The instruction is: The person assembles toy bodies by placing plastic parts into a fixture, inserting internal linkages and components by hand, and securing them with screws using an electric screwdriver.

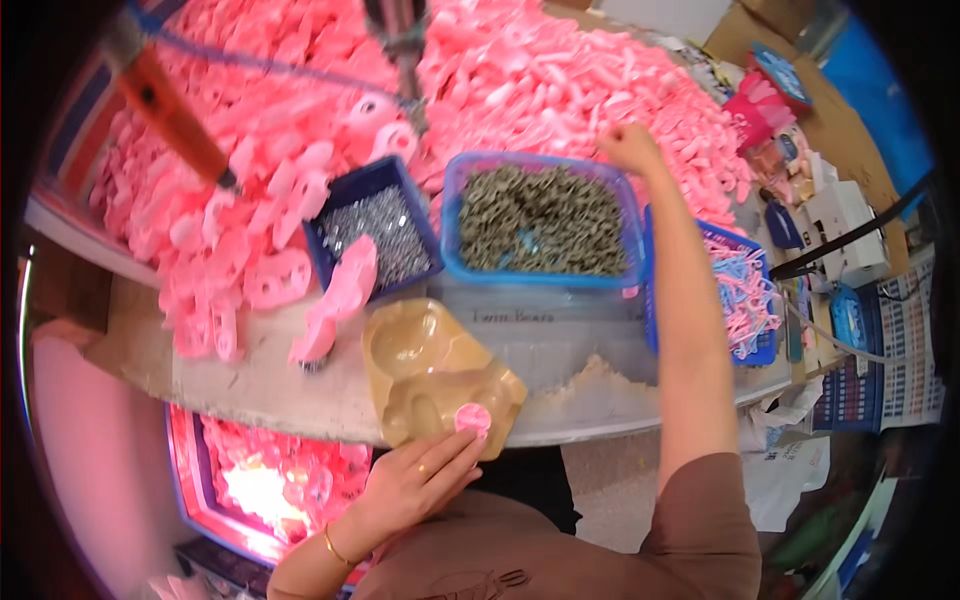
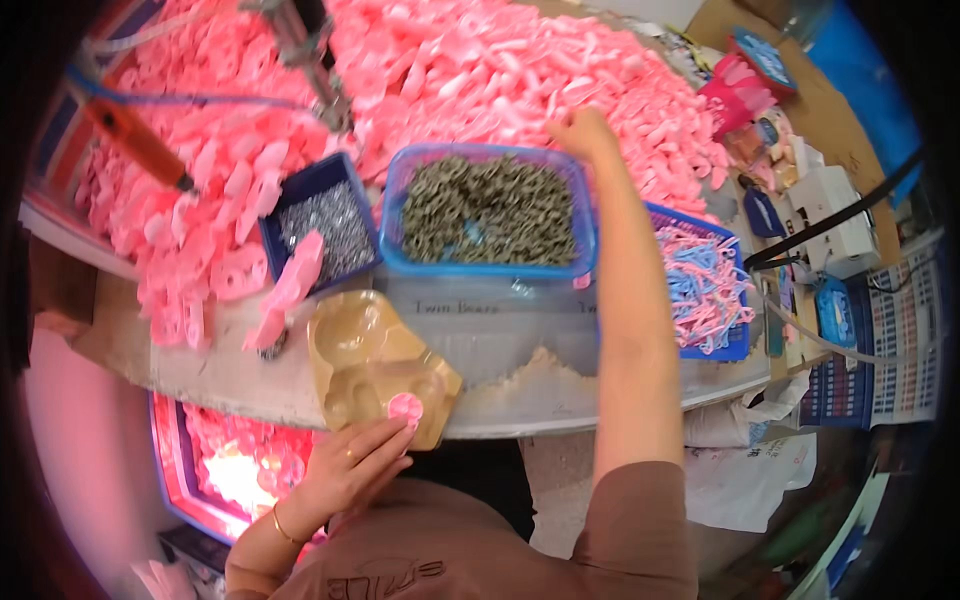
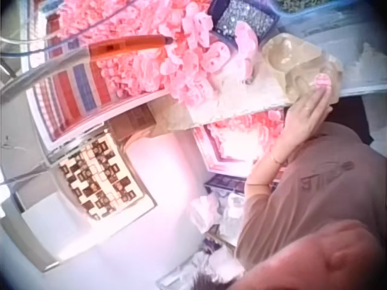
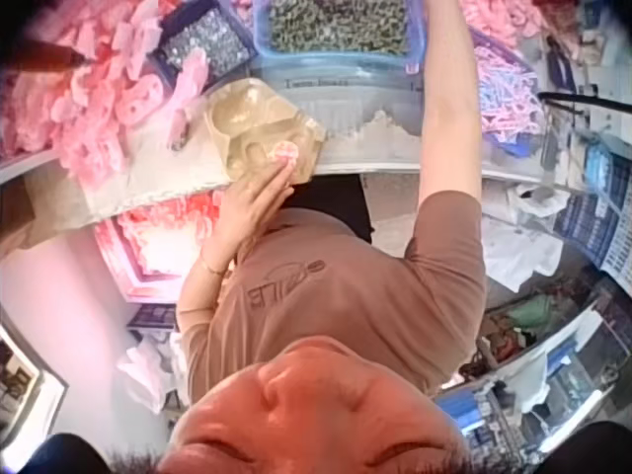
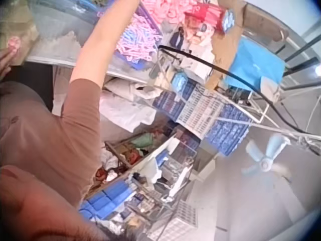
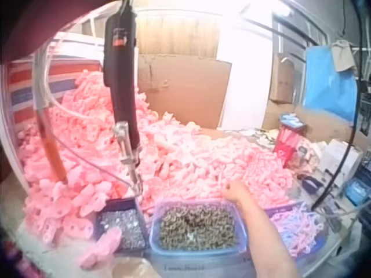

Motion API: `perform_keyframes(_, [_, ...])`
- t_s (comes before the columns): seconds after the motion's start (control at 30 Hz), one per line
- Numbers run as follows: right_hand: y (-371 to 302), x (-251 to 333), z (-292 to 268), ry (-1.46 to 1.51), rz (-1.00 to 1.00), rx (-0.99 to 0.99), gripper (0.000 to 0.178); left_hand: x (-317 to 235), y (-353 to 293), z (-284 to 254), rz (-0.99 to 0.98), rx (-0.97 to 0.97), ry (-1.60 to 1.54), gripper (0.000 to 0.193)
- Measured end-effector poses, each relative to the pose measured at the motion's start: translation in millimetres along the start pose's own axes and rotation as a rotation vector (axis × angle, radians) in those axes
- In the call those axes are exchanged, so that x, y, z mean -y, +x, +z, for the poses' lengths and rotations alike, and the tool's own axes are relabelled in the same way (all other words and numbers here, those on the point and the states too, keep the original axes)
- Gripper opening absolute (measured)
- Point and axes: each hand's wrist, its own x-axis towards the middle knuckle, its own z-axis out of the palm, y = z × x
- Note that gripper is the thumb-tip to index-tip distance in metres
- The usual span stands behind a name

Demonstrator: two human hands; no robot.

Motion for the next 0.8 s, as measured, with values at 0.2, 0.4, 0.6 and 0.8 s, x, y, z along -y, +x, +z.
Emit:
perform_keyframes(0.2, [-87,72,-54,0.313,-0.145,0.078,0.035,6,5,29,0.014,0.046,0.11,0.052])
perform_keyframes(0.4, [-226,171,-57,0.314,-0.604,0.483,0.026,4,-15,21,0.095,-0.011,0.106,0.045])
perform_keyframes(0.6, [-310,223,6,0.269,-0.865,0.52,0.033,14,-39,0,0.157,-0.168,0.07,0.033])
perform_keyframes(0.8, [-310,243,14,0.237,-0.888,0.507,0.03,70,-28,-39,-0.418,-0.469,0.398,0.052])
